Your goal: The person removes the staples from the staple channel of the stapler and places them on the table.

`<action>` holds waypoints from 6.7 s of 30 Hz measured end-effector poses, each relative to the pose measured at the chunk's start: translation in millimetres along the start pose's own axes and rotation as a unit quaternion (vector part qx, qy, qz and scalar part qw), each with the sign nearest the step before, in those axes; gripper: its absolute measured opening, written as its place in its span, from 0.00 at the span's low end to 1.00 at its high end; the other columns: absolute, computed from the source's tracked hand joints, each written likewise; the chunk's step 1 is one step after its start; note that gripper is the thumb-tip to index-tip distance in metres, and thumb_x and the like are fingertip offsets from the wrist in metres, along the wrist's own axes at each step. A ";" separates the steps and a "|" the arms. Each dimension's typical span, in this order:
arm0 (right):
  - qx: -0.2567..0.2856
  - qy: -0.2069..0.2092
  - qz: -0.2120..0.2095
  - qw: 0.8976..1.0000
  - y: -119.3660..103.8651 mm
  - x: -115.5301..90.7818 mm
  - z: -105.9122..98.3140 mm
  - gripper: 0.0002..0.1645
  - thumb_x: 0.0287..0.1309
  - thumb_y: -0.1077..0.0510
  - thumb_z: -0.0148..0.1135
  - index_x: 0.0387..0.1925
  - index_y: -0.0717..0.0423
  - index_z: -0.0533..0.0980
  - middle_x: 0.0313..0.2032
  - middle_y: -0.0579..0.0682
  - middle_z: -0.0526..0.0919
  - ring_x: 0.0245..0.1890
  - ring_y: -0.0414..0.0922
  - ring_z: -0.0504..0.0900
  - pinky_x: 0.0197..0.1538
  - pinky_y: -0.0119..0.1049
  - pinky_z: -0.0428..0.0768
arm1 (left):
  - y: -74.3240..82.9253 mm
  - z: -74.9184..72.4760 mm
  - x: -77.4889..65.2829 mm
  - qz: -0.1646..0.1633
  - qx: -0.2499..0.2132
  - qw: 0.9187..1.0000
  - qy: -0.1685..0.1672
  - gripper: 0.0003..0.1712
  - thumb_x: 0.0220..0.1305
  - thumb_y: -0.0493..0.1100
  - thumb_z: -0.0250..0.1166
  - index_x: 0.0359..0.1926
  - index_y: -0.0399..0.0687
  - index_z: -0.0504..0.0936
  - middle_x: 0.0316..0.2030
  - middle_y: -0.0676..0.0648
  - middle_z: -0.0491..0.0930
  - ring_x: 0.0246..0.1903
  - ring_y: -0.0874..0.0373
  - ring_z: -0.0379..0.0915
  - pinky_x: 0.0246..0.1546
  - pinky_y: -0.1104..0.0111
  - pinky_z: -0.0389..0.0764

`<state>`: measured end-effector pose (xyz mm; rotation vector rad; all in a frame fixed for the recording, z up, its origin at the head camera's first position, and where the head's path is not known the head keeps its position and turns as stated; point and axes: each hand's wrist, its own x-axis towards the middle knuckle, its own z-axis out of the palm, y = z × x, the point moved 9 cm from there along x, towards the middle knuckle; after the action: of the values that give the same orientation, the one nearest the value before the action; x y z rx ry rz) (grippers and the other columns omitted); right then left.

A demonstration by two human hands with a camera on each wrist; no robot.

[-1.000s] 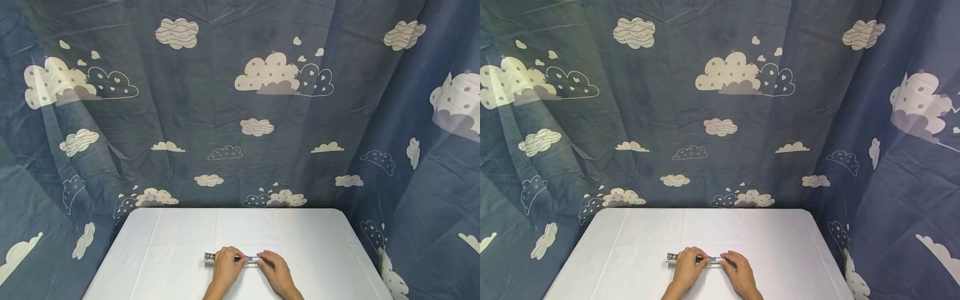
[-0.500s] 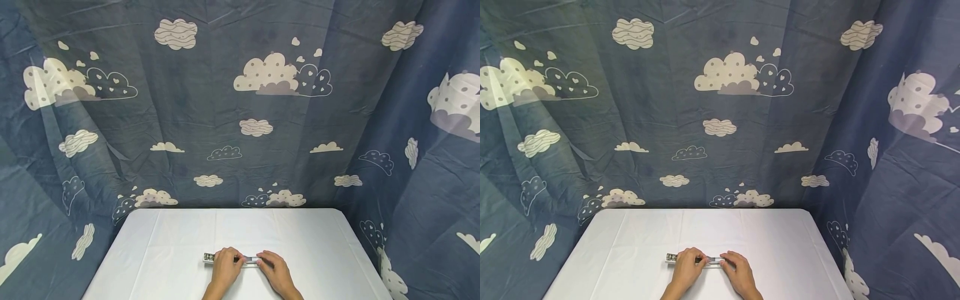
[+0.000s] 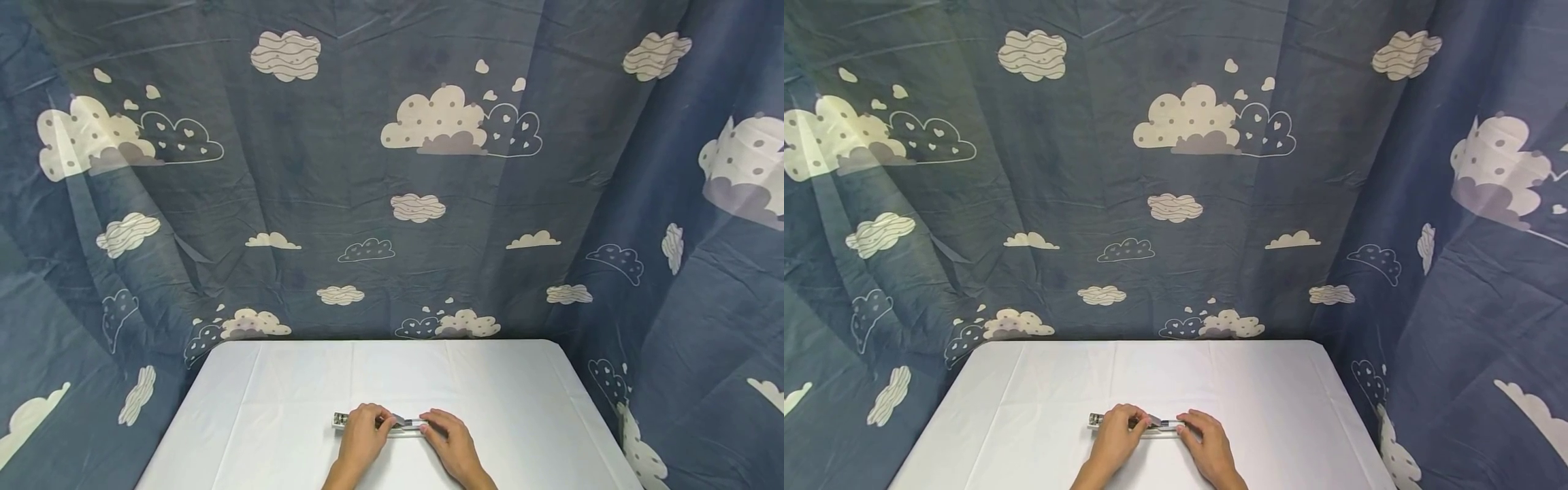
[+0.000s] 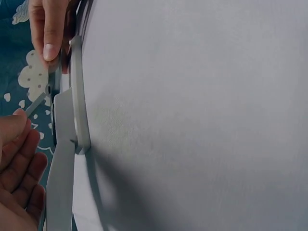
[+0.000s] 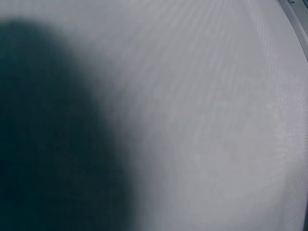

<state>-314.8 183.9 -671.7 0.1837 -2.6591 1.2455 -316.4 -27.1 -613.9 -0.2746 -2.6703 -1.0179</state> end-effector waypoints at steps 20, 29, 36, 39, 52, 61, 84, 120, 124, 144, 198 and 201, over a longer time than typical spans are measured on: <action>0.004 -0.001 0.011 1.000 -1.0 1.2 -0.1 0.14 0.63 0.41 0.69 0.49 0.35 0.86 0.56 0.49 0.87 0.62 0.55 0.82 0.69 0.61 0.74 | -16.9 -52.7 10.8 0.002 -0.054 0.998 0.041 0.04 0.64 0.49 0.73 0.35 0.56 0.89 0.38 0.57 0.89 0.46 0.56 0.85 0.54 0.53 0.83; -0.014 0.011 -0.009 1.000 -4.1 1.4 -1.3 0.12 0.63 0.43 0.70 0.47 0.36 0.86 0.54 0.48 0.88 0.59 0.56 0.84 0.65 0.62 0.76 | -36.9 -79.8 11.7 -0.020 -0.068 0.995 0.075 0.07 0.65 0.49 0.72 0.35 0.53 0.89 0.39 0.56 0.90 0.48 0.53 0.85 0.56 0.50 0.83; -0.002 0.006 0.003 1.000 -2.1 1.6 -0.9 0.13 0.63 0.43 0.70 0.48 0.36 0.86 0.54 0.47 0.88 0.62 0.55 0.82 0.67 0.62 0.75 | -52.0 -89.3 5.7 -0.040 -0.074 0.993 0.079 0.05 0.65 0.48 0.72 0.37 0.54 0.89 0.41 0.55 0.90 0.51 0.49 0.85 0.58 0.46 0.81; -0.007 0.000 0.002 1.000 -1.4 1.5 -0.3 0.14 0.63 0.42 0.69 0.49 0.36 0.86 0.55 0.47 0.88 0.62 0.56 0.82 0.67 0.62 0.75 | -58.8 -92.4 3.0 -0.056 -0.079 0.992 0.081 0.03 0.65 0.47 0.73 0.37 0.55 0.89 0.41 0.54 0.90 0.52 0.48 0.84 0.59 0.45 0.80; -0.001 -0.006 0.008 1.000 0.5 1.5 1.2 0.14 0.63 0.41 0.69 0.49 0.35 0.85 0.55 0.47 0.87 0.63 0.55 0.82 0.68 0.62 0.74 | -90.7 -108.2 -6.3 -0.112 -0.087 0.984 0.103 0.06 0.67 0.47 0.71 0.40 0.51 0.89 0.45 0.47 0.90 0.57 0.42 0.82 0.61 0.43 0.78; -0.001 0.001 -0.005 1.000 0.3 1.7 -0.8 0.13 0.63 0.43 0.70 0.48 0.36 0.86 0.55 0.47 0.87 0.62 0.56 0.82 0.67 0.62 0.75 | -121.0 -109.6 -16.9 -0.159 -0.087 0.977 0.109 0.08 0.70 0.47 0.69 0.43 0.49 0.88 0.45 0.46 0.89 0.58 0.40 0.81 0.62 0.42 0.77; 0.004 -0.002 0.011 1.000 2.8 2.3 2.0 0.13 0.61 0.44 0.71 0.48 0.34 0.86 0.54 0.44 0.88 0.63 0.54 0.82 0.68 0.60 0.74 | -148.2 -86.2 -29.2 -0.180 -0.081 0.978 0.068 0.04 0.67 0.43 0.70 0.39 0.49 0.88 0.41 0.47 0.89 0.49 0.44 0.85 0.57 0.46 0.80; -0.002 -0.003 0.023 1.000 1.1 -1.5 3.2 0.13 0.63 0.43 0.70 0.47 0.36 0.86 0.54 0.45 0.88 0.63 0.54 0.82 0.68 0.61 0.75 | -139.1 -87.7 -22.1 -0.165 0.023 0.985 0.051 0.06 0.58 0.37 0.76 0.26 0.48 0.88 0.24 0.54 0.78 0.29 0.61 0.70 0.31 0.68 0.72; 0.001 -0.009 0.029 1.000 1.8 -0.6 3.2 0.14 0.63 0.42 0.69 0.48 0.37 0.86 0.56 0.46 0.87 0.64 0.54 0.81 0.69 0.60 0.73 | -140.8 -87.3 -22.7 -0.162 0.024 0.985 0.053 0.05 0.58 0.37 0.76 0.27 0.47 0.88 0.24 0.53 0.79 0.29 0.61 0.70 0.31 0.68 0.72; -0.004 0.000 0.016 1.000 2.0 0.0 1.0 0.14 0.64 0.43 0.69 0.49 0.37 0.86 0.55 0.45 0.88 0.63 0.55 0.82 0.68 0.61 0.75 | -142.1 -86.3 -26.5 -0.153 0.003 0.987 0.051 0.03 0.60 0.40 0.76 0.35 0.48 0.90 0.30 0.55 0.83 0.35 0.60 0.77 0.40 0.61 0.80; 0.010 0.006 0.003 1.000 -1.5 1.6 -0.6 0.13 0.64 0.48 0.70 0.50 0.41 0.86 0.51 0.42 0.89 0.61 0.53 0.83 0.68 0.58 0.75 | 12.1 21.3 -1.8 0.122 0.075 0.989 -0.041 0.05 0.59 0.48 0.77 0.37 0.60 0.90 0.39 0.61 0.86 0.40 0.64 0.80 0.45 0.65 0.82; 0.012 -0.002 0.016 1.000 1.2 2.7 0.5 0.14 0.63 0.47 0.71 0.50 0.41 0.86 0.52 0.42 0.89 0.63 0.53 0.82 0.70 0.58 0.74 | 12.4 24.6 -0.6 0.125 0.083 0.988 -0.038 0.05 0.59 0.49 0.77 0.36 0.60 0.91 0.39 0.61 0.86 0.40 0.64 0.80 0.45 0.66 0.82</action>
<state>-317.8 184.2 -672.3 0.1475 -2.6612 1.2878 -317.0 -1.5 -624.0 -0.6061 -2.6798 -0.7198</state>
